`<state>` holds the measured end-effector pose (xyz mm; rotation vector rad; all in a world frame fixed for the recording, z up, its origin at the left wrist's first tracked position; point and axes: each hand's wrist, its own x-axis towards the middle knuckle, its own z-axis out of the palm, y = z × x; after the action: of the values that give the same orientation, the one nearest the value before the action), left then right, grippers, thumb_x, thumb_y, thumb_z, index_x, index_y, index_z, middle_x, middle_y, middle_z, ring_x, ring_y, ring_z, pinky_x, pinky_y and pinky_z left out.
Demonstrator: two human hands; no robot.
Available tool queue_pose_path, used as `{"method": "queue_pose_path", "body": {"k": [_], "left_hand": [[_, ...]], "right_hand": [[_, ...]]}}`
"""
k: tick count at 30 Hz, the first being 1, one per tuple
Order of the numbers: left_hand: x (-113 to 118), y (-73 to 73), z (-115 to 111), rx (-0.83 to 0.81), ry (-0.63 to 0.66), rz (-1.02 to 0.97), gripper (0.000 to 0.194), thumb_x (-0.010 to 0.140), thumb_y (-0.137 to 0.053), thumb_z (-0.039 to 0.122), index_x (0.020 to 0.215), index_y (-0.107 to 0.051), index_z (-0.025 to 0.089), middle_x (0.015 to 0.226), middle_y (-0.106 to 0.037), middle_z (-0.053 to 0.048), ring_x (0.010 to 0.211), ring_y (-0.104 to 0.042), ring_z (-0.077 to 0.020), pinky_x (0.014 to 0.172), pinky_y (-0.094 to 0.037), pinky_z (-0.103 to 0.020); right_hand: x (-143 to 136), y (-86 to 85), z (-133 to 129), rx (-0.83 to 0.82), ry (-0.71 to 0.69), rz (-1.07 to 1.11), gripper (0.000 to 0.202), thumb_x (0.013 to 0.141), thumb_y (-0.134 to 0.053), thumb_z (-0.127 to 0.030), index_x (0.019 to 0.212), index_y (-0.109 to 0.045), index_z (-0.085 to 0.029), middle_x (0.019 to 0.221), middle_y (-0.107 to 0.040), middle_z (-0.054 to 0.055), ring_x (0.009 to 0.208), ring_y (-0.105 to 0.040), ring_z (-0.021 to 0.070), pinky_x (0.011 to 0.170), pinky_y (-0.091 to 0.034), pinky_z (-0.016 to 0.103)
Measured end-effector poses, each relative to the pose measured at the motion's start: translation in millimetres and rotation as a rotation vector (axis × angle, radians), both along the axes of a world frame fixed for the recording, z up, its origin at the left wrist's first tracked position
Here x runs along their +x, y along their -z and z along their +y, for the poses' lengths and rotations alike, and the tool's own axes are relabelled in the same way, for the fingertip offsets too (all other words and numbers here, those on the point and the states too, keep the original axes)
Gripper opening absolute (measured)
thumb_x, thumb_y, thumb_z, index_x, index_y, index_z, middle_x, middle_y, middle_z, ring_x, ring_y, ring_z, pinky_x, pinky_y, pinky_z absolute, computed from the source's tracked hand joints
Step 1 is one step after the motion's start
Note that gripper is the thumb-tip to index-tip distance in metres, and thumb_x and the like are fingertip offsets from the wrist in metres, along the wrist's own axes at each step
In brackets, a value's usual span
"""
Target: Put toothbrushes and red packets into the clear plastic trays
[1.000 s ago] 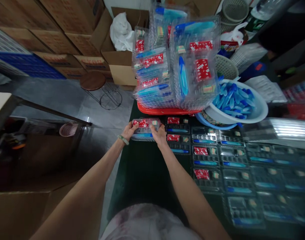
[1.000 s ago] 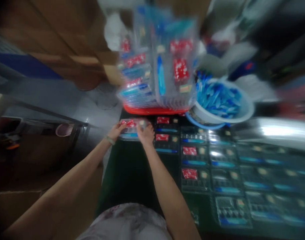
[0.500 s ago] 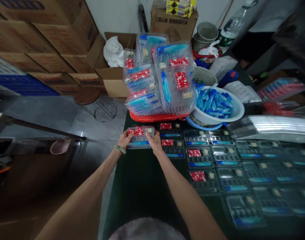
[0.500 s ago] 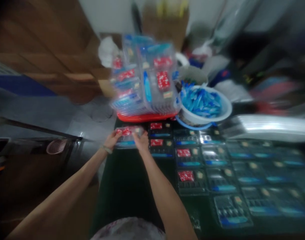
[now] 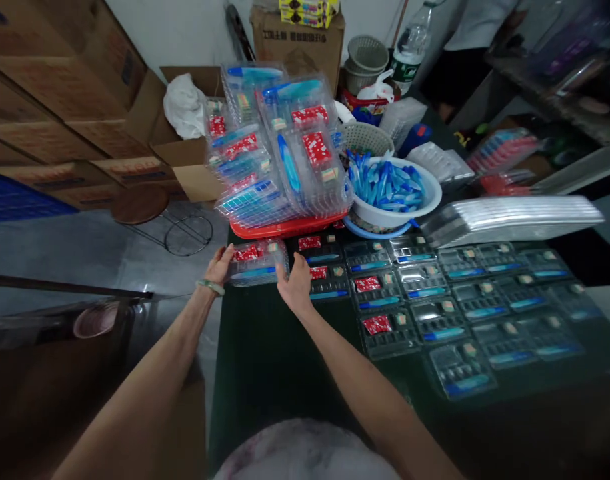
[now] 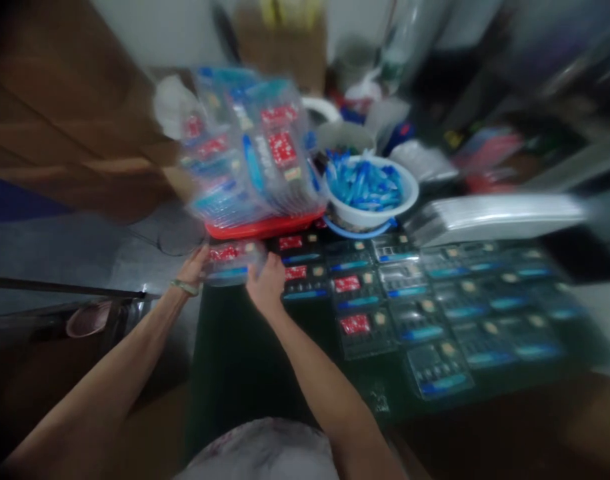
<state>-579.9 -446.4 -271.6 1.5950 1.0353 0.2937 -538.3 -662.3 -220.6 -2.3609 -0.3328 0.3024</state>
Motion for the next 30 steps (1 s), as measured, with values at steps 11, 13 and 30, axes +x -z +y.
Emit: {"method": "queue_pose_path", "body": {"k": [11,13,30], "left_hand": [[-81.4,-12.4,-193.2,0.978,0.642,-0.106,0.068,0.072,-0.063,0.031,0.134,-0.041,0.011,0.134,-0.044,-0.02,0.128,-0.038,-0.0331,0.101,-0.036,-0.047],[-84.7,-5.5,-221.1,0.999,0.877,0.016,0.085,0.063,-0.067,0.028,0.139,-0.035,0.009,0.146,-0.03,-0.023,0.137,-0.022,-0.039,0.104,-0.031,-0.051],[-137.8,14.2,-278.4,0.91,0.893,0.322,0.094,0.052,-0.066,0.035,0.139,-0.039,0.012,0.126,-0.045,-0.023,0.112,-0.043,-0.0383,0.095,-0.03,-0.053]], "right_hand": [[-82.6,66.6,-134.4,-0.496,-0.362,-0.199,0.052,0.085,-0.047,-0.02,0.136,-0.043,-0.011,0.14,-0.042,0.017,0.13,-0.032,0.0327,0.104,-0.028,0.047],[-106.0,67.4,-148.2,-0.5,-0.418,-0.188,0.05,0.085,-0.046,-0.019,0.135,-0.045,-0.012,0.138,-0.044,0.016,0.129,-0.035,0.0316,0.103,-0.029,0.045],[75.9,44.9,-103.1,-0.452,-0.423,-0.287,0.064,0.075,-0.049,-0.006,0.138,-0.037,-0.009,0.147,-0.031,0.016,0.133,-0.027,0.0307,0.1,-0.033,0.046]]}}
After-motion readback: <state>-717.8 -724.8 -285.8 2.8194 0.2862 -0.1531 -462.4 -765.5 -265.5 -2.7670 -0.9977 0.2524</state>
